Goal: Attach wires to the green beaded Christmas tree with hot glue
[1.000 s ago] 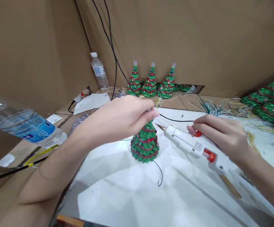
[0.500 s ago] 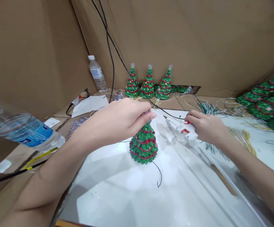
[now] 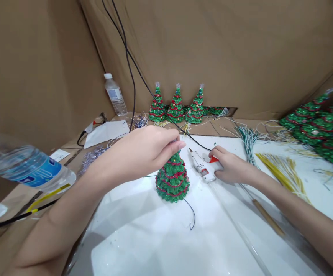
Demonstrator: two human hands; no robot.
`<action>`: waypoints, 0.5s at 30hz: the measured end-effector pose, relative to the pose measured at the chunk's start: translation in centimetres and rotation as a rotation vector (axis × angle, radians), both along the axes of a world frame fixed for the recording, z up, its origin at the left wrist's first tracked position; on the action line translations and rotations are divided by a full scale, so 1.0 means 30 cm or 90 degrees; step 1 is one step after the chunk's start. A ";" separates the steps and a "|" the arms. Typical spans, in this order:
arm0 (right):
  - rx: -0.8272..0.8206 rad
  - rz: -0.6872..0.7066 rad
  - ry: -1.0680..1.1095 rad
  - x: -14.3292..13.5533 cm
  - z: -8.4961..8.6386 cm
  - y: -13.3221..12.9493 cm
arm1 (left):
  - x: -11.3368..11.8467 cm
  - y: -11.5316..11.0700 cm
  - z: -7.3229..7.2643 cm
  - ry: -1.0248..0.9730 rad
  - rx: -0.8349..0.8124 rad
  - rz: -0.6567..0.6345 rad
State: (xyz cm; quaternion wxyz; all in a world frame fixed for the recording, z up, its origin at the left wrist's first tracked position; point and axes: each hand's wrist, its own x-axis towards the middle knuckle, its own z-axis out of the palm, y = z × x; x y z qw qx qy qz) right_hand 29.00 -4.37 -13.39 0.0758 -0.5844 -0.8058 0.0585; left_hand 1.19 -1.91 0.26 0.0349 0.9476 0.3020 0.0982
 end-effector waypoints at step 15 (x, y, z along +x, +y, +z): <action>-0.098 -0.166 -0.033 0.122 0.039 -0.297 | -0.004 -0.005 0.017 0.011 -0.044 -0.012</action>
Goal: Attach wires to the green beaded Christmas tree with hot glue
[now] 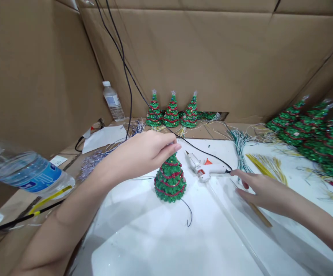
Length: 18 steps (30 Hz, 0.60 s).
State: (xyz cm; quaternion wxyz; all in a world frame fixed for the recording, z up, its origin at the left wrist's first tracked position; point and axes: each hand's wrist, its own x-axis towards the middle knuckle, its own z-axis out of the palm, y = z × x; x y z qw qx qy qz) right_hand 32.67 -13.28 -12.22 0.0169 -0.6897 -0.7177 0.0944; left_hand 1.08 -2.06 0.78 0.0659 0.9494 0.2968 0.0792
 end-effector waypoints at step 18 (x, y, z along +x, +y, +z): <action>-0.060 0.026 0.019 0.031 0.006 -0.073 | -0.025 0.013 -0.009 -0.004 -0.007 -0.093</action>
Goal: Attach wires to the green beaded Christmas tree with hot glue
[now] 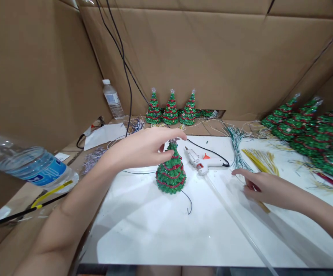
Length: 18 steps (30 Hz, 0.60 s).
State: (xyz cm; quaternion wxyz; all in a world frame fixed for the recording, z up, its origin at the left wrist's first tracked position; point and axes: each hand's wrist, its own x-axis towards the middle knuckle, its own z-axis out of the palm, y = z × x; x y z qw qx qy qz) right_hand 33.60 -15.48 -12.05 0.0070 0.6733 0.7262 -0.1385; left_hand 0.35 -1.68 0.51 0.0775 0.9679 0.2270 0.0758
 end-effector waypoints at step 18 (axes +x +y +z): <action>0.025 0.013 0.028 -0.117 0.191 -0.042 | 0.022 -0.014 -0.023 -0.050 0.055 0.066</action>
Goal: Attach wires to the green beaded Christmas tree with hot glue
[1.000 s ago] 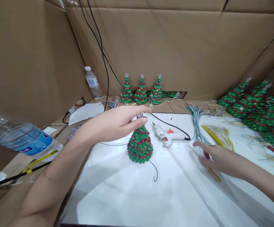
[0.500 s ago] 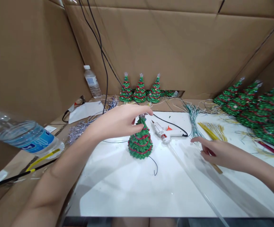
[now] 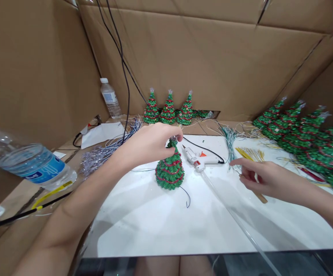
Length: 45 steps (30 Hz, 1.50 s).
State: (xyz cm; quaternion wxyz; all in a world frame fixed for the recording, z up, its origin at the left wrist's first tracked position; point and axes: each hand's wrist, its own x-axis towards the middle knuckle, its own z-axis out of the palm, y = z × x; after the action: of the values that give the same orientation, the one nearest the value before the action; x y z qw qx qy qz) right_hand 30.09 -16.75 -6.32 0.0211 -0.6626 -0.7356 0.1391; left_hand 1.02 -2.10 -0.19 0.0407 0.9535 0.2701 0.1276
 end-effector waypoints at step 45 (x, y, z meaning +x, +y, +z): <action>0.619 0.063 0.550 -0.374 0.101 0.244 | -0.037 0.039 0.024 -0.159 -0.089 -0.054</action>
State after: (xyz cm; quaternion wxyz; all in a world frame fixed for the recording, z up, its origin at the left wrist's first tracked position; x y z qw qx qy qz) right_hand 18.88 -9.42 -3.29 0.6056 -0.4275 -0.6697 0.0451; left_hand -0.09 -0.94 0.53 0.1460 0.9355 0.2304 0.2245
